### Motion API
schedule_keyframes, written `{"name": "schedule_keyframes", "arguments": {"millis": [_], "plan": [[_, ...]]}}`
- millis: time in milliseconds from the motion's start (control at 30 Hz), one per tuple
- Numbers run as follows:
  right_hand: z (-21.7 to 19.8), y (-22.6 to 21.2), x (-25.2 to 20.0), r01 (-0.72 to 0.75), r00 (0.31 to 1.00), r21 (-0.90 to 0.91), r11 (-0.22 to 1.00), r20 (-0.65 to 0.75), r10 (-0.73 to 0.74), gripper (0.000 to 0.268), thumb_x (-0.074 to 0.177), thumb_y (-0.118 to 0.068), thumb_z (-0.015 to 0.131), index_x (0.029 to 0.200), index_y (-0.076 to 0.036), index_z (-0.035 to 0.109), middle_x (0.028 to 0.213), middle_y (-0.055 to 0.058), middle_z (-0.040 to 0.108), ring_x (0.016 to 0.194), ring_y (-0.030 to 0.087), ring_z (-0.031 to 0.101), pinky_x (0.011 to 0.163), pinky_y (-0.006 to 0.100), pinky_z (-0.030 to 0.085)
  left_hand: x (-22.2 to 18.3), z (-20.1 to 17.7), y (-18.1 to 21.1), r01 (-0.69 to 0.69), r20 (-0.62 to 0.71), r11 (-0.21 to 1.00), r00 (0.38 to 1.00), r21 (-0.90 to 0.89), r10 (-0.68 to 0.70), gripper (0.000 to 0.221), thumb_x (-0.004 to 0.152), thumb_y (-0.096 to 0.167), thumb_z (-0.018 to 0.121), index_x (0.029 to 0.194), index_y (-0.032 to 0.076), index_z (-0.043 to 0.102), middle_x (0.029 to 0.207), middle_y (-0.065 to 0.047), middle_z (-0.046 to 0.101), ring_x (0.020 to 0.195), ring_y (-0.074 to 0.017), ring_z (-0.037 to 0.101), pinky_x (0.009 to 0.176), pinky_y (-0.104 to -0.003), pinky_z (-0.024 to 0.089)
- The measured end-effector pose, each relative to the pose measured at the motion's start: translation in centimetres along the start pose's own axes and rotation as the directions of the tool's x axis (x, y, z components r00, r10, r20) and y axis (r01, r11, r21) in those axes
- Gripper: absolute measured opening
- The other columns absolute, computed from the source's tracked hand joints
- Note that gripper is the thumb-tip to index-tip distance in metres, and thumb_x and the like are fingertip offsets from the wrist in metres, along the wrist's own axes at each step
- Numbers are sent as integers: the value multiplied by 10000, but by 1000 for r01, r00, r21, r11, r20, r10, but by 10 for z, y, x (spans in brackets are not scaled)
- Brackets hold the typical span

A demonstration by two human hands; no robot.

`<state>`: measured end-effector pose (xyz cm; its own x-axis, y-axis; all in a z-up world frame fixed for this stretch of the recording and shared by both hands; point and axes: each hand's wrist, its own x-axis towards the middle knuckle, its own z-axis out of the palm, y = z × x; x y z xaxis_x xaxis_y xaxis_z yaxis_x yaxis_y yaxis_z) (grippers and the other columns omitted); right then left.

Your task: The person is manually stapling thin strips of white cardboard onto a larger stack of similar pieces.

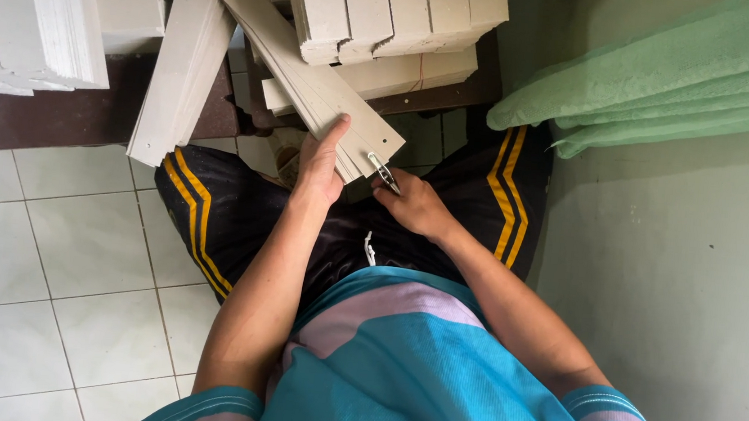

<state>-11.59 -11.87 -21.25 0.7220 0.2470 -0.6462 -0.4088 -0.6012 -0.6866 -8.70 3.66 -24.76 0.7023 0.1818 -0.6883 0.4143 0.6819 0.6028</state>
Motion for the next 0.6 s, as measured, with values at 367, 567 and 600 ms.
{"name": "schedule_keyframes", "arguments": {"millis": [367, 567, 600], "plan": [[5, 36, 22, 58, 993, -150, 987, -92, -72, 234, 920, -274, 667, 1040, -76, 696, 858, 224, 718, 868, 379, 707, 737, 454, 545, 5, -12, -2, 28, 69, 1000, 997, -6, -27, 618, 835, 151, 849, 1347, 14, 532, 1300, -148, 581, 1295, -251, 507, 1108, -516, 440], [-3, 49, 30, 31, 995, -299, 954, -79, -57, 400, 1023, -319, 568, 1296, -28, 605, 861, 215, 753, 584, 296, 717, 556, 388, 611, 13, -7, -9, 14, 36, 999, 999, 35, -16, 657, 839, 159, 863, 1364, -22, 511, 1318, -196, 572, 1321, -289, 493, 1125, -536, 418], [-1, 55, 34, -1, 1000, -110, 994, 2, 1, 462, 1025, -327, 536, 1388, -40, 532, 877, 178, 767, 497, 232, 703, 486, 344, 622, 10, -4, -8, 8, 24, 1000, 1000, 28, -9, 662, 852, 155, 848, 1379, -35, 495, 1337, -205, 557, 1352, -296, 472, 1135, -532, 406]]}}
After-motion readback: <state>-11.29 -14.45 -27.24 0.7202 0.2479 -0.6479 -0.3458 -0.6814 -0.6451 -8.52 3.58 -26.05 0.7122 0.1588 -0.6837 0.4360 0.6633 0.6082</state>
